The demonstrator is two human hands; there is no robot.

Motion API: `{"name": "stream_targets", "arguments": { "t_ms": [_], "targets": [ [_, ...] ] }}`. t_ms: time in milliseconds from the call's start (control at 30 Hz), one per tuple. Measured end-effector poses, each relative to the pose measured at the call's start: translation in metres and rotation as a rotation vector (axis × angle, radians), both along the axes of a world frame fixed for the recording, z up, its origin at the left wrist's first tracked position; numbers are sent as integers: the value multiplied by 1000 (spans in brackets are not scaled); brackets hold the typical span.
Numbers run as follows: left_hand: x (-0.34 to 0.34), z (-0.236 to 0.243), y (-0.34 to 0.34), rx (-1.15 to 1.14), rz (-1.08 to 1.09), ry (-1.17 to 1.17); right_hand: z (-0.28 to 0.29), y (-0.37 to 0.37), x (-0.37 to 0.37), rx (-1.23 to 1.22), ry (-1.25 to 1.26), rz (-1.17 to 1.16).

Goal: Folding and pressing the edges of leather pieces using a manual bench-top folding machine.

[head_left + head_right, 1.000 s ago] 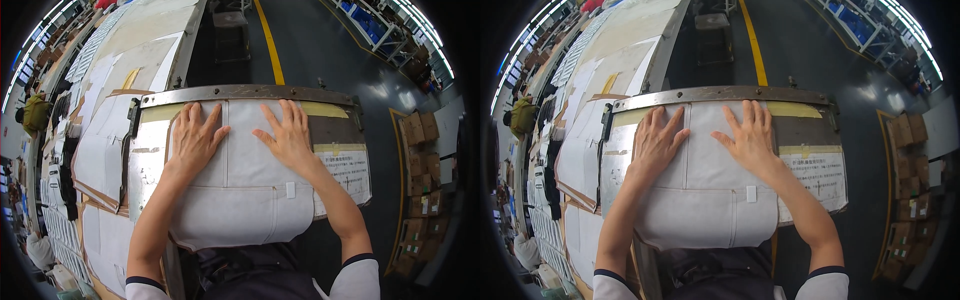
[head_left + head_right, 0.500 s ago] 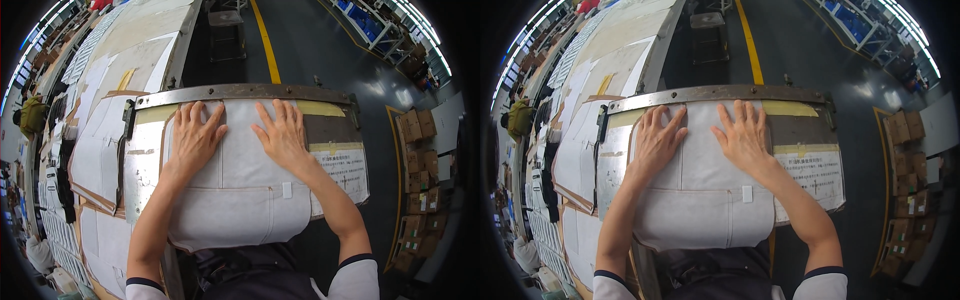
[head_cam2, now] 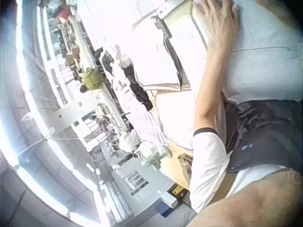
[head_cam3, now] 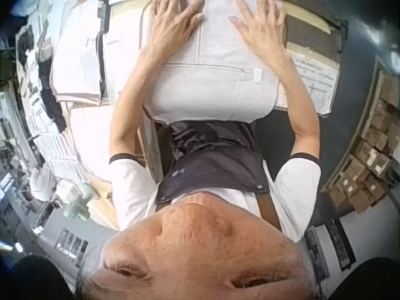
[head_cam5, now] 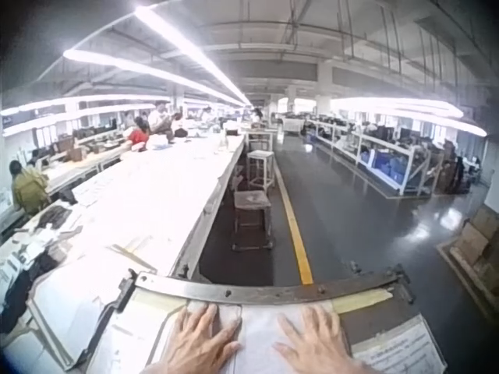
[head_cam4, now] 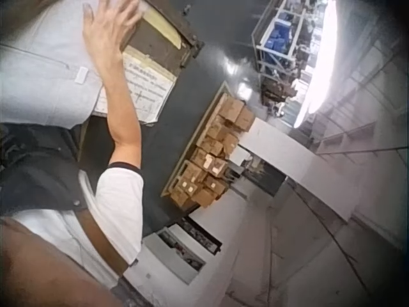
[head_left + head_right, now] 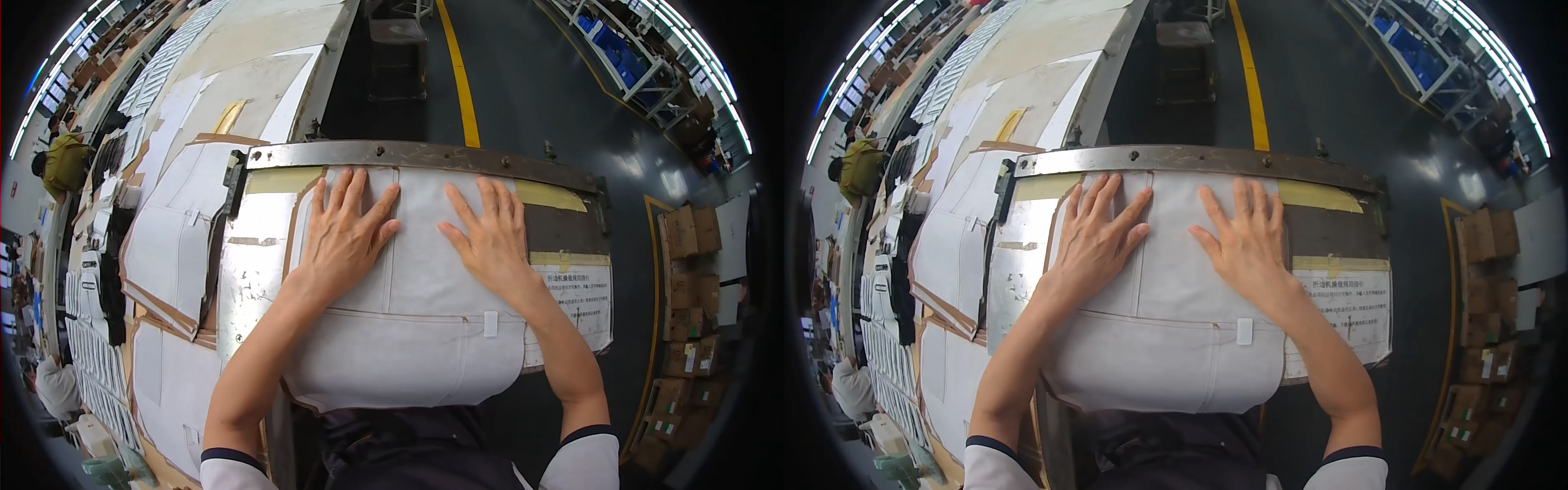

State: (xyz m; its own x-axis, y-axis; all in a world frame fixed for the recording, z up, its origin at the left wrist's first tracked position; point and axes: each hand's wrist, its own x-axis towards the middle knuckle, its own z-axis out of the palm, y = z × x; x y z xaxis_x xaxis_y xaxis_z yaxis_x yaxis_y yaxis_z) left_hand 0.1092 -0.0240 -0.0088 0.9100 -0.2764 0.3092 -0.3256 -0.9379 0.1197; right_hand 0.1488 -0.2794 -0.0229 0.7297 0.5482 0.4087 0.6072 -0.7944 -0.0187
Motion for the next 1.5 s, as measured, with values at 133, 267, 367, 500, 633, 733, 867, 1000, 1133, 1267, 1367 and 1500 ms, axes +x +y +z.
{"name": "stream_targets", "arguments": {
  "t_ms": [133,267,367,500,633,733,867,1000,1133,1267,1367,1500],
  "targets": [
    [0,-3,4,-28,9,-9,0,2,1,4,12,12],
    [1,-5,3,-26,4,-35,1,2,-1,5,16,6],
    [0,-2,3,-32,1,-49,5,3,-1,37,75,18],
    [2,-2,2,-33,-20,-71,2,2,0,32,75,-1],
    [3,0,2,-52,-32,-66,3,2,1,11,83,-1],
    [4,0,2,-72,-36,-57,4,3,0,-9,69,-14],
    [5,5,-1,-65,-31,-18,9,3,-1,-30,106,-26],
    [3,8,-1,-10,-18,3,12,4,-3,-10,129,-20],
    [2,10,-1,-11,-7,8,12,4,-4,9,151,-14],
    [3,12,-3,-32,-25,23,12,2,-4,-5,146,-21],
    [5,7,2,-49,-33,-20,14,7,-2,-9,107,-28],
    [7,3,2,-48,-40,-26,9,4,0,-8,113,-19]
  ]
}}
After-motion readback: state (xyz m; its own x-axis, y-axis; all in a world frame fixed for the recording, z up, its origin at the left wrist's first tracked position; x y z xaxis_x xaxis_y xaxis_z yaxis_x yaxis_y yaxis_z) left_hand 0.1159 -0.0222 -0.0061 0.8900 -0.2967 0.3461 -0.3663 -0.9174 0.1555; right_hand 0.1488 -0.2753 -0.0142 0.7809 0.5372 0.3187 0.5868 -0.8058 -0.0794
